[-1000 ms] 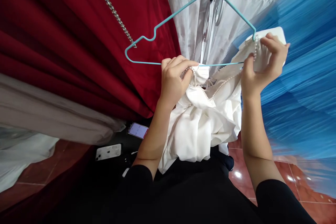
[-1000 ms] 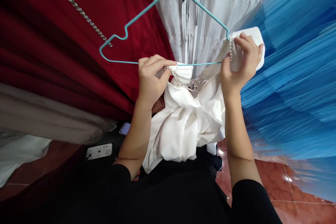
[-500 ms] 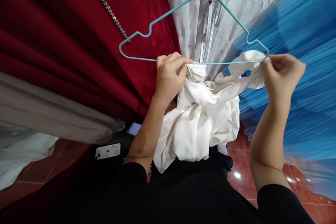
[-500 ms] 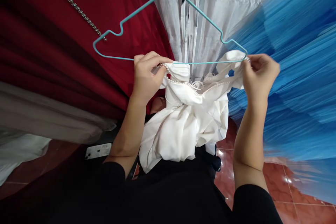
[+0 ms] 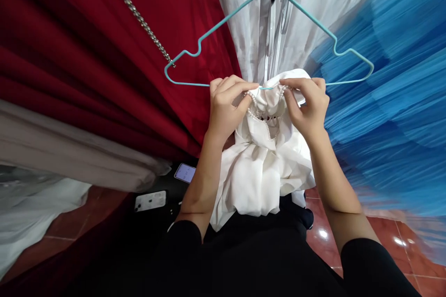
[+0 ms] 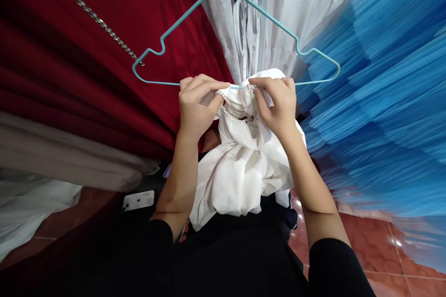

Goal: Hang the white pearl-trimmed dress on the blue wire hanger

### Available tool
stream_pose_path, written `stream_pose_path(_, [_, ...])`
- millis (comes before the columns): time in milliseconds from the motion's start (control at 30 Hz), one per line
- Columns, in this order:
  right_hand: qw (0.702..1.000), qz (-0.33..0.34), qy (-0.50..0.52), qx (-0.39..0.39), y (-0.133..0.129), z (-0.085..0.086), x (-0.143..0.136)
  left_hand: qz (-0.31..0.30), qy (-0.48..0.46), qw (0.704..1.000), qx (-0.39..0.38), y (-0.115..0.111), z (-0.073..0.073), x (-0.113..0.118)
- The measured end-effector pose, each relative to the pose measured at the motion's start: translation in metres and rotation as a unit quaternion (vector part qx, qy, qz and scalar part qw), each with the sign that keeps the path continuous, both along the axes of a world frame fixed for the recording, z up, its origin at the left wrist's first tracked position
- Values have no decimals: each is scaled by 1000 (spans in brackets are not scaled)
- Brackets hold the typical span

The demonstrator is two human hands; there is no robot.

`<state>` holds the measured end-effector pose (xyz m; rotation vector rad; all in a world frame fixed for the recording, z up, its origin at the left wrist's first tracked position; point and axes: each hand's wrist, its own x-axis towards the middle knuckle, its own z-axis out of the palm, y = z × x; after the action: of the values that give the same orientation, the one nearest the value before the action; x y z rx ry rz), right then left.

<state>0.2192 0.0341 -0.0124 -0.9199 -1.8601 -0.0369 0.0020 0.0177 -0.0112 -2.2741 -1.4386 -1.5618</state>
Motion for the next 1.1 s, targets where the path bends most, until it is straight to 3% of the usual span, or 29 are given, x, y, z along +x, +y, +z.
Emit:
stream_pose_path(100, [1000,-11,18,18,-4,-6,4,9,-17,998,66,-5,-13,-5])
stream_pose_path(200, [1000,-11,9,7,-4,0,16,31,-103,986,129,-18,-35,-11])
stream_pose_path(333, [1000,-11,-6,5,-1,8,26,76,-269,955,94,-31,-59,-31])
stream_pose_path(433, [1000,-12,3,22,0,9,25,132,-343,925,98,-25,-60,-62])
stream_pose_path(533, [999,-9,14,38,-1,9,21,175,-361,909,113,-12,-41,-100])
stream_pose_path(667, [999,-4,23,38,-4,9,18,218,-263,925,167,-2,9,-125])
stream_pose_path(767, [999,-7,27,32,-7,7,15,170,-221,944,174,6,46,-118])
stream_pose_path(833, [999,-7,31,31,-9,6,14,95,-170,967,166,17,62,-109])
stream_pose_path(967, [999,-8,27,34,-11,5,16,-87,-94,987,95,38,74,-89])
stream_pose_path(1100, [999,-10,21,41,-10,3,17,-157,-111,962,196,24,66,-51])
